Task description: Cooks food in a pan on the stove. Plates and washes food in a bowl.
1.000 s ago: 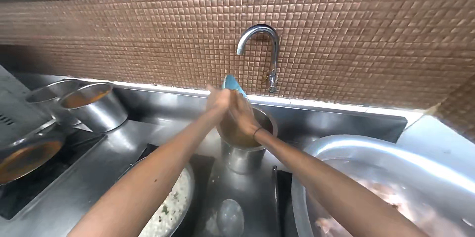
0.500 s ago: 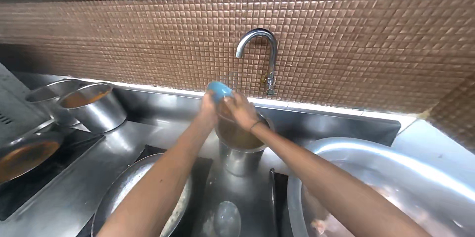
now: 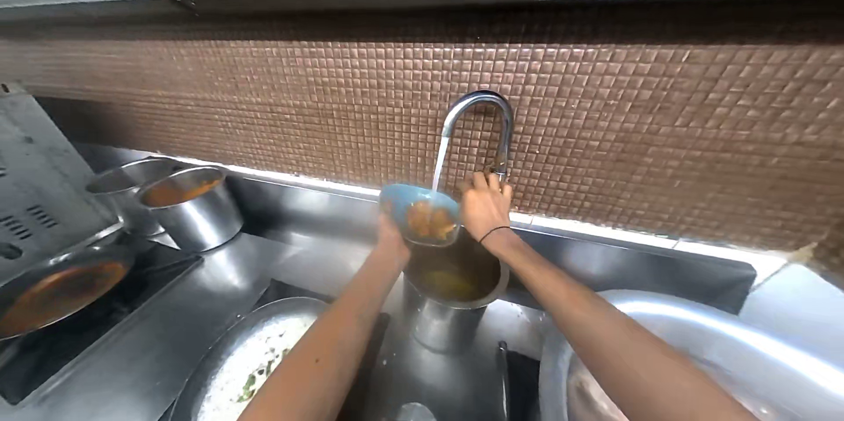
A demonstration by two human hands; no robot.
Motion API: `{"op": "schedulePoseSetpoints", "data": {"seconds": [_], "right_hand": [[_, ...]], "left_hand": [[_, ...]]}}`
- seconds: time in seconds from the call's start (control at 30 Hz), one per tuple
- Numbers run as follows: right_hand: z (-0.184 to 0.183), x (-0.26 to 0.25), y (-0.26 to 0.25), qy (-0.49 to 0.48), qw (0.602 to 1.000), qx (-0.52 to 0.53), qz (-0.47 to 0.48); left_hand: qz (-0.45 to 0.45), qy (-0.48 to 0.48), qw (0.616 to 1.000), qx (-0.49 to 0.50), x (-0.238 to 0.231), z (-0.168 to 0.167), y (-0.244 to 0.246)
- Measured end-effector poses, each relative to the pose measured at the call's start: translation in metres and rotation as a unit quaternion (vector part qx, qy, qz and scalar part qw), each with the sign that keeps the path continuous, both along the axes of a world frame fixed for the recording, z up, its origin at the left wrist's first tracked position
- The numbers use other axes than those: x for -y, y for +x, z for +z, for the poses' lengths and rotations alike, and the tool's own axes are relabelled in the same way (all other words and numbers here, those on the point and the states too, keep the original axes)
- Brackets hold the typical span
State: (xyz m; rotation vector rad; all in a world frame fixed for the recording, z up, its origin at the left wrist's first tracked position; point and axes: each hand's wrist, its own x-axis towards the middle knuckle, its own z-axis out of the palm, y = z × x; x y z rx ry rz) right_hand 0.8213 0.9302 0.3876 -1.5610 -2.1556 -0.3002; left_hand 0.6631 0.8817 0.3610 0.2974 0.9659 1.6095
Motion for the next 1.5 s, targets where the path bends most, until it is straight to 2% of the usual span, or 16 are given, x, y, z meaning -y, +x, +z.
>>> {"op": "schedulePoseSetpoints", "data": {"seconds": [0.07,0.17,0.3,0.53,0.63,0.7,0.8,0.87,0.93,1.0,1.1,1.2,1.23,1.3,1.4,1.5], "right_hand": [[0.013,0.002,-0.016,-0.121,0.986,-0.101,0.059],[0.016,-0.020,-0.033,-0.350,0.894,-0.266,0.091],[0.026,-0.038,-0.044,-0.421,0.834,-0.348,0.083],[0.046,-0.043,-0.039,-0.359,0.851,-0.370,0.103],[0.043,-0.041,-0.033,-0.363,0.863,-0.333,0.114],[0.041,-0.042,-0.030,-0.314,0.881,-0.341,0.101],[0.032,-0.033,-0.024,-0.251,0.940,-0.222,0.068],[0.010,-0.020,-0.027,-0.224,0.956,-0.178,0.064],[-0.021,-0.010,-0.032,-0.234,0.945,-0.215,0.079],[-0.049,-0.005,-0.042,-0.255,0.912,-0.312,0.082],[-0.064,0.013,-0.061,-0.322,0.843,-0.427,0.066],[-0.073,0.017,-0.076,-0.357,0.784,-0.506,0.041],[-0.075,0.016,-0.077,-0.353,0.775,-0.522,0.048],[-0.065,0.018,-0.073,-0.351,0.771,-0.530,0.045],[-0.023,0.032,-0.055,-0.376,0.816,-0.439,0.027],[0.007,0.009,-0.046,-0.419,0.841,-0.340,0.037]], "left_hand": [[-0.003,-0.014,1.000,-0.002,-0.002,-0.001,0.002],[-0.012,-0.025,1.000,-0.003,-0.005,-0.003,0.007],[-0.024,-0.018,0.999,0.013,-0.016,-0.007,0.011],[0.005,0.034,0.998,0.061,-0.036,-0.013,0.018],[0.012,0.030,0.997,0.068,-0.035,-0.012,0.026],[0.021,0.023,0.997,0.067,-0.037,-0.008,0.027],[0.016,0.014,0.998,0.060,-0.037,-0.010,0.025],[0.027,0.005,0.999,0.045,-0.037,-0.008,0.025],[0.031,-0.021,0.999,-0.030,-0.030,-0.003,0.028],[0.036,-0.052,0.978,-0.196,-0.024,0.004,0.031],[0.025,-0.077,0.887,-0.454,-0.023,0.017,0.032],[-0.020,-0.105,0.822,-0.560,-0.021,0.036,0.031],[-0.020,-0.104,0.823,-0.559,-0.022,0.036,0.029],[0.004,-0.096,0.866,-0.491,-0.027,0.026,0.020],[0.039,-0.090,0.967,-0.234,-0.029,0.006,0.004],[0.052,-0.045,0.997,-0.032,-0.031,-0.010,-0.004]]}}
